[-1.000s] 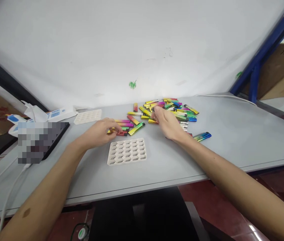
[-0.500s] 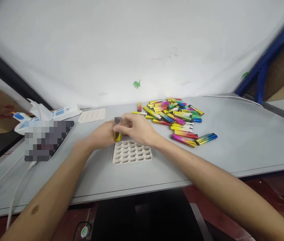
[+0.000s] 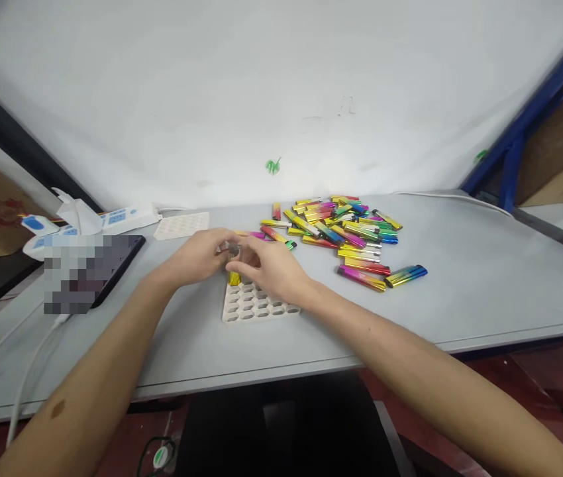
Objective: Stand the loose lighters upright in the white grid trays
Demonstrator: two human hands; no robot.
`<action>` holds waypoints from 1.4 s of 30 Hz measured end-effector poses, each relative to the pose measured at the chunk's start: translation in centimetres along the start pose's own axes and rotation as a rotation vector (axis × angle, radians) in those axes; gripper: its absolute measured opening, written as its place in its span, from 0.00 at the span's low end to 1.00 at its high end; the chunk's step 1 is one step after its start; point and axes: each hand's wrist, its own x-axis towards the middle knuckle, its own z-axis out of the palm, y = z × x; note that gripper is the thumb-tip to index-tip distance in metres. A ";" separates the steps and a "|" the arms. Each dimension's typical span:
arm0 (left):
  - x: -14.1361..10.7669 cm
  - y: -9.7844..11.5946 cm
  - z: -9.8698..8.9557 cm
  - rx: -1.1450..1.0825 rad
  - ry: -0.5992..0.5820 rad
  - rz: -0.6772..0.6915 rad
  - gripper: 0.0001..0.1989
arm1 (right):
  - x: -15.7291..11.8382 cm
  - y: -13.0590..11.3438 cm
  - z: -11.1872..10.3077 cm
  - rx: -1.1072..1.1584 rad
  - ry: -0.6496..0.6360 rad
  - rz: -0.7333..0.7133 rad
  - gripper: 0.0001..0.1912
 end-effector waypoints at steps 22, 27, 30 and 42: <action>0.3 0.8 1.1 -0.750 0.059 -0.043 0.20 | 1.1 2.4 -1.7 0.034 0.329 0.039 0.11; 0.5 0.2 1.2 -0.358 0.186 -0.078 0.19 | 1.5 2.0 -2.2 0.448 0.427 0.120 0.12; 0.6 -0.5 1.5 -0.076 0.198 -0.019 0.16 | 1.6 1.5 -2.7 0.581 0.513 0.191 0.12; 0.5 -1.1 1.9 0.010 0.059 0.048 0.16 | 1.1 1.1 -2.4 0.613 0.417 0.279 0.21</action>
